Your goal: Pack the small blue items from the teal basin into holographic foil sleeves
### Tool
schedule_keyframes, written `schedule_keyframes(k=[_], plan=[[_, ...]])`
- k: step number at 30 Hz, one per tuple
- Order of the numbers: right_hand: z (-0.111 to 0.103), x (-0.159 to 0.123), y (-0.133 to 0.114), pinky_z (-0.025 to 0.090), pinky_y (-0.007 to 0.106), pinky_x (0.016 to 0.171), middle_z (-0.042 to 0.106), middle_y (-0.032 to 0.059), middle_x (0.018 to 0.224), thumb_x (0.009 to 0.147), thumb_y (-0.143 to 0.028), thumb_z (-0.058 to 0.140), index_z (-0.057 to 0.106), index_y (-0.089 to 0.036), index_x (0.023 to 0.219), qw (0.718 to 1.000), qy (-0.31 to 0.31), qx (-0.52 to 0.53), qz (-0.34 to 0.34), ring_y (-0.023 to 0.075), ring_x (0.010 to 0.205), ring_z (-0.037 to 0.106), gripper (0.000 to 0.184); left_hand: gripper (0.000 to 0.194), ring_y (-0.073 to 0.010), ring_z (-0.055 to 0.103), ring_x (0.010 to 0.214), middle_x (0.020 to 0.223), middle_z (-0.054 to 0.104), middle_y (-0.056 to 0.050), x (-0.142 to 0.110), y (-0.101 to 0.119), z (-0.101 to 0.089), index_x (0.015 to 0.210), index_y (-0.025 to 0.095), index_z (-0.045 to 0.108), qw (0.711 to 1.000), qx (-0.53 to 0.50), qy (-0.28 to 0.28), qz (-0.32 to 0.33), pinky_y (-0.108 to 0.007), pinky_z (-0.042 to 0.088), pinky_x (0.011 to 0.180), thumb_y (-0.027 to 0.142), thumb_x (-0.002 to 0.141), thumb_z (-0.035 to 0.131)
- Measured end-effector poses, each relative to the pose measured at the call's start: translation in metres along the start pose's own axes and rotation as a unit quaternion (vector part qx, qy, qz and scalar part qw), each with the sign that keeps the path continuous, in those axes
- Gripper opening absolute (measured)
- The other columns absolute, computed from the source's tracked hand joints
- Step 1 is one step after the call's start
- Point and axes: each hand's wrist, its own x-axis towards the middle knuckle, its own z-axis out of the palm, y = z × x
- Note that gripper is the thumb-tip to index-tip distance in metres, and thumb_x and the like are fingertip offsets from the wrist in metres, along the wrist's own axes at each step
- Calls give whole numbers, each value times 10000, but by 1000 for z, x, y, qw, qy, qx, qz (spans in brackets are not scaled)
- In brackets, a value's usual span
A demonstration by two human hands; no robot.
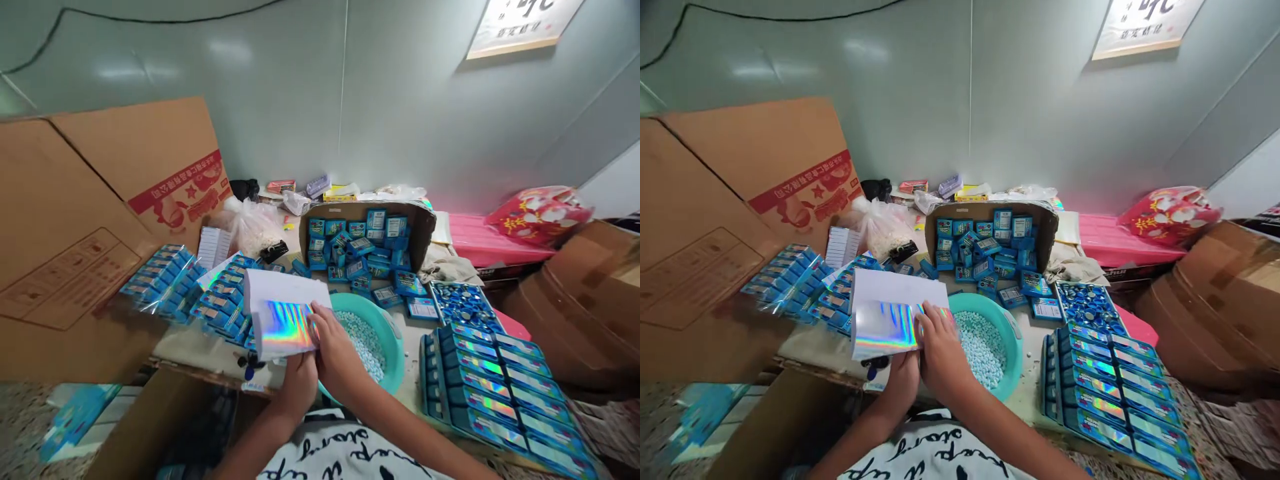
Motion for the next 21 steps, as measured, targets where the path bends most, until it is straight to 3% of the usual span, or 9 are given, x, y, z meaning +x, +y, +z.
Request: schedule_keyframes(k=[4,6,9,11,13,14,17,19,21], plan=[[-3,-1,10,470,492,1037,521,131,1436,854,-24,382,448,-211,1426,999,12,-24,23,273,1309,494,605,371,-260,620,1133,1143,676,-93,10,17,-2,1122,211,630,998,-58,-11,-38,-428,496,1001,501,901,563],[-10,2,18,450,504,1050,529,108,1432,847,-4,365,473,-241,1422,997,47,-62,26,274,1305,493,630,376,-246,631,1104,1168,649,-85,18,24,-17,1157,228,577,995,-84,59,-5,-410,524,948,494,892,587],[-21,7,24,355,548,1122,502,78,1465,807,17,379,504,-272,1410,987,104,-123,-4,282,1378,415,681,338,-223,608,1135,1210,599,-68,31,40,-54,1198,273,523,968,-58,199,144,-425,488,1007,463,920,555],[-26,8,25,291,568,1155,485,69,1484,790,22,387,535,-274,1389,980,118,-157,-33,281,1419,362,684,369,-246,565,1205,1241,570,-72,37,57,-79,1222,289,520,936,14,202,286,-473,429,1081,483,910,561],[-31,9,24,262,574,1165,491,64,1483,816,9,388,556,-280,1373,975,121,-178,-52,277,1425,359,649,470,-291,513,1275,1276,565,-84,44,77,-98,1263,303,530,904,144,101,391,-533,357,1135,523,857,623],[-33,9,23,252,574,1169,498,61,1479,842,-11,389,558,-288,1372,974,121,-184,-59,275,1422,366,621,533,-316,485,1307,1311,564,-93,47,87,-104,1291,310,535,884,223,29,409,-560,305,1160,532,824,664],[-39,10,20,230,568,1183,513,33,1472,898,-86,402,559,-327,1370,969,122,-195,-88,271,1423,371,553,686,-363,427,1366,1442,511,-116,56,108,-106,1375,305,523,832,391,-147,366,-601,206,1189,536,764,732],[-40,11,16,216,555,1191,514,8,1471,905,-105,406,568,-356,1352,963,125,-210,-113,260,1426,370,538,737,-364,437,1365,1471,491,-120,61,112,-99,1408,291,506,828,407,-205,328,-602,222,1185,543,755,738],[-40,13,11,208,552,1194,505,4,1478,904,-106,418,592,-369,1317,956,138,-222,-136,257,1427,367,520,748,-362,442,1364,1471,496,-116,63,109,-90,1402,288,518,844,379,-230,301,-600,230,1185,525,735,760]])
